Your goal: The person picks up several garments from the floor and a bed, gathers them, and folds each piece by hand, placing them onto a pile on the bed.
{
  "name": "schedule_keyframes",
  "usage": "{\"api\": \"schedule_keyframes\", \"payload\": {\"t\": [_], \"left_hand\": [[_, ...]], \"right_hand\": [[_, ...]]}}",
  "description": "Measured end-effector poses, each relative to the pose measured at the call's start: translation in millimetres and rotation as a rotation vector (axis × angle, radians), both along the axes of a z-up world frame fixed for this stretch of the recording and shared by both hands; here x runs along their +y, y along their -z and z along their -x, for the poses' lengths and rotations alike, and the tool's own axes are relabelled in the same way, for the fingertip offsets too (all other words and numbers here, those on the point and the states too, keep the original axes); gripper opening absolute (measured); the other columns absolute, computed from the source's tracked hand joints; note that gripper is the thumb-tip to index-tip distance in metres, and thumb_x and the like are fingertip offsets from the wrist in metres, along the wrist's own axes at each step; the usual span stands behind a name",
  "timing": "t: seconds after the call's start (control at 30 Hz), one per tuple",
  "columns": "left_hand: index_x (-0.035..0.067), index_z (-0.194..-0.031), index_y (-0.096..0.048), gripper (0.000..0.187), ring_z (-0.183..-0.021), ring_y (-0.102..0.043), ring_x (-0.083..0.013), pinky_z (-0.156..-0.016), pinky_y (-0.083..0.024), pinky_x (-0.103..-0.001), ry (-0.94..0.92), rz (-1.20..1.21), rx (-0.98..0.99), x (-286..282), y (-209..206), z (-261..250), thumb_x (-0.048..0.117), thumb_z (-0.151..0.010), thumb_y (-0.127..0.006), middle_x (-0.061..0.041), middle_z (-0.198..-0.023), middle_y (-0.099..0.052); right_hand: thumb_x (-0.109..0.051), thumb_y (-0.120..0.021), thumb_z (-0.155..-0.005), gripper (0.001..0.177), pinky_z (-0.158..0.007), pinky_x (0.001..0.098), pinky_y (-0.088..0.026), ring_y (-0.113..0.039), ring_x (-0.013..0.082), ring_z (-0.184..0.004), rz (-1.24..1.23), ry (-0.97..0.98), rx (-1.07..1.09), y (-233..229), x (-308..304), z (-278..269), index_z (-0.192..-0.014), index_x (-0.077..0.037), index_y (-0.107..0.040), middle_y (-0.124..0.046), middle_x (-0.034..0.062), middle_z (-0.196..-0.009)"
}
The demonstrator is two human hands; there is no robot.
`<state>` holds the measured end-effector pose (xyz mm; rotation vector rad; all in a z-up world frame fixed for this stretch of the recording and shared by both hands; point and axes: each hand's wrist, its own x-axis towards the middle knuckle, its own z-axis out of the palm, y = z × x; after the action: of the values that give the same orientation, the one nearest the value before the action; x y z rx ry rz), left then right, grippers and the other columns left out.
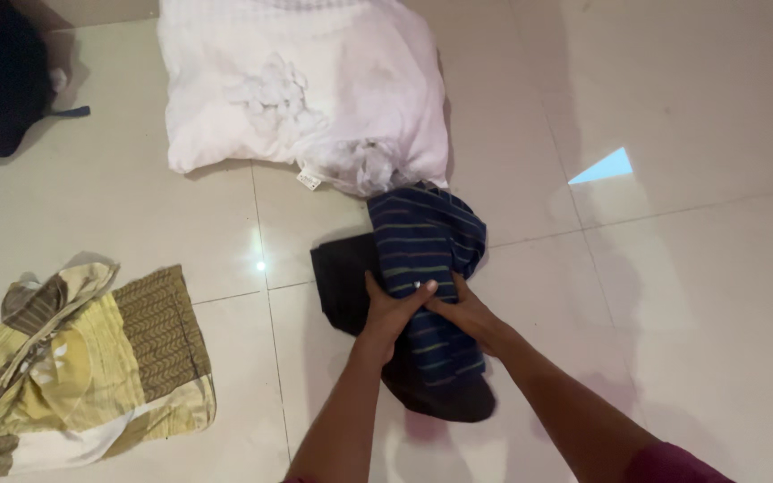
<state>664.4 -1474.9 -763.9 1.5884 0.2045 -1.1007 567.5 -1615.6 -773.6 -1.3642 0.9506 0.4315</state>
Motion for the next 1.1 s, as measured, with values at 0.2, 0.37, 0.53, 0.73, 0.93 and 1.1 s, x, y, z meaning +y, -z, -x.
{"api": "schedule_keyframes", "payload": {"t": [0.2,0.37,0.53,0.73,0.93,1.1], "left_hand": [[0.006,-0.16,0.015,0.154,-0.138,-0.051,-0.0358,-0.111,-0.047,-0.044,0.075,0.077,-0.056,4,-53,-19,0.046,-0.057,-0.092,-0.027,-0.153,-0.043],[0.012,-0.162,0.012,0.149,-0.139,-0.05,-0.0345,-0.111,-0.046,-0.046,0.074,0.08,-0.063,10,-136,-28,0.044,-0.059,-0.091,-0.022,-0.153,-0.043],[0.014,-0.162,0.001,0.14,-0.139,-0.051,-0.0328,-0.111,-0.048,-0.046,0.034,0.185,-0.141,15,-238,-43,0.043,-0.061,-0.091,-0.02,-0.15,-0.047],[0.015,-0.16,-0.015,0.124,-0.136,-0.052,-0.03,-0.111,-0.047,-0.046,0.025,0.289,-0.252,37,-372,-60,0.043,-0.063,-0.088,-0.017,-0.146,-0.051],[0.012,-0.158,-0.017,0.119,-0.136,-0.052,-0.0311,-0.112,-0.045,-0.045,-0.028,0.305,-0.317,70,-496,-82,0.043,-0.068,-0.088,-0.017,-0.144,-0.052],[0.009,-0.152,-0.024,0.112,-0.13,-0.057,-0.0304,-0.109,-0.049,-0.046,-0.128,0.371,-0.392,109,-591,-100,0.042,-0.066,-0.088,-0.018,-0.139,-0.056]], "right_hand": [[-0.048,-0.077,-0.077,0.102,-0.108,0.0438,-0.051,-0.057,0.0323,-0.133,0.022,0.086,-0.127,-61,9,-9,-0.159,-0.018,-0.024,-0.055,0.0173,-0.147],[-0.044,-0.079,-0.076,0.1,-0.107,0.0411,-0.051,-0.057,0.0293,-0.133,0.083,0.036,-0.163,-139,8,-24,-0.158,-0.018,-0.028,-0.056,0.0144,-0.146],[-0.04,-0.08,-0.075,0.098,-0.107,0.0404,-0.051,-0.059,0.0288,-0.131,0.15,0.003,-0.226,-246,11,-44,-0.157,-0.017,-0.031,-0.059,0.014,-0.144],[-0.042,-0.081,-0.071,0.105,-0.107,0.0414,-0.052,-0.061,0.0299,-0.131,0.203,-0.051,-0.224,-394,27,-68,-0.159,-0.019,-0.028,-0.06,0.0137,-0.143],[-0.045,-0.083,-0.069,0.111,-0.109,0.0432,-0.049,-0.058,0.0306,-0.134,0.239,-0.127,-0.36,-520,52,-99,-0.159,-0.017,-0.025,-0.058,0.0157,-0.146],[-0.05,-0.083,-0.066,0.116,-0.109,0.0461,-0.049,-0.056,0.033,-0.134,0.337,-0.217,-0.405,-616,82,-130,-0.16,-0.017,-0.026,-0.055,0.0167,-0.147]]}}
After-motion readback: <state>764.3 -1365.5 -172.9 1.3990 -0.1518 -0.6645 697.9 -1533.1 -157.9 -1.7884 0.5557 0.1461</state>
